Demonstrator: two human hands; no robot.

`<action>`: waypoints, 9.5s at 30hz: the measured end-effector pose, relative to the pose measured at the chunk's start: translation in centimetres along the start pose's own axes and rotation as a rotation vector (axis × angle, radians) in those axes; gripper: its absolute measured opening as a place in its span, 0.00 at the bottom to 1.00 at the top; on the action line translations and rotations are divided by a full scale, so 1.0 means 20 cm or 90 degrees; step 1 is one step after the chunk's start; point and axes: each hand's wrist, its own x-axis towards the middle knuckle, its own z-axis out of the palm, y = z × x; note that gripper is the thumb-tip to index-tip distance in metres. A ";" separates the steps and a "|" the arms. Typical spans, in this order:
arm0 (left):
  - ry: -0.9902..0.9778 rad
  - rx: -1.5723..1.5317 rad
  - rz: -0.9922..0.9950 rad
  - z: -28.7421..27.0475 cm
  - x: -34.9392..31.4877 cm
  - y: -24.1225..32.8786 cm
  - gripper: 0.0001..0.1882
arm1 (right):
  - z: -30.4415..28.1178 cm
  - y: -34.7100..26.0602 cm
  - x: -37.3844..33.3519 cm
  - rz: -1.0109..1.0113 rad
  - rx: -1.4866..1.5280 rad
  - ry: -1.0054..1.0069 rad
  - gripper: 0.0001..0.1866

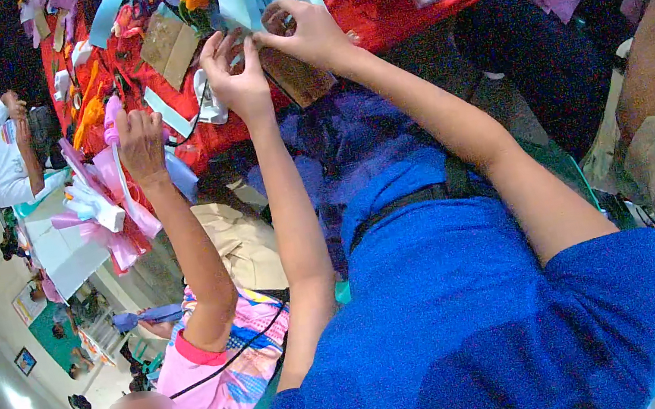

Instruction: The person assembles a paper bouquet by wrapping light blue paper around artificial sunflowers. They use scissors to cut the paper to size, fold it around the stems, and secure the wrap with tape while working at a table with other people.

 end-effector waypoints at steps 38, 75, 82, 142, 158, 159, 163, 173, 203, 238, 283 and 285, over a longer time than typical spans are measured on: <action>0.071 0.121 -0.056 0.03 0.03 -0.01 0.27 | 0.04 -0.14 -0.03 -0.219 -0.443 0.203 0.11; 0.111 -0.074 -0.148 -0.05 0.03 -0.10 0.17 | 0.08 -0.14 -0.09 -0.150 -0.316 0.074 0.34; 0.110 -0.059 -0.119 -0.06 0.03 -0.12 0.18 | 0.09 -0.05 -0.11 -0.244 -0.366 0.082 0.25; 0.031 -0.078 -0.018 -0.01 -0.01 0.00 0.06 | -0.06 0.08 0.03 -0.050 -0.006 -0.025 0.22; -0.179 -0.254 -0.349 -0.05 0.12 -0.11 0.11 | -0.09 0.14 0.04 -0.031 0.066 -0.119 0.21; -0.180 -0.251 -0.352 -0.05 0.11 -0.12 0.11 | -0.08 0.14 0.03 -0.029 0.068 -0.119 0.21; -0.089 -0.262 -0.269 -0.04 0.10 -0.12 0.16 | -0.08 0.13 0.03 0.014 0.079 -0.112 0.21; -0.178 0.100 0.045 -0.06 0.11 -0.01 0.37 | -0.10 0.05 0.00 -0.004 0.030 -0.006 0.17; -0.217 -0.059 -0.181 -0.01 0.10 -0.02 0.23 | -0.07 0.11 0.02 -0.018 -0.023 0.040 0.11; -0.106 0.033 -0.069 0.08 0.02 0.02 0.21 | -0.01 0.15 0.19 0.079 0.041 0.095 0.21; -0.507 0.175 -0.120 -0.03 0.29 0.01 0.10 | 0.01 0.23 -0.04 -0.012 0.051 0.113 0.17; -0.514 0.152 -0.124 -0.05 0.30 -0.03 0.11 | 0.01 0.21 -0.04 -0.014 0.037 0.100 0.18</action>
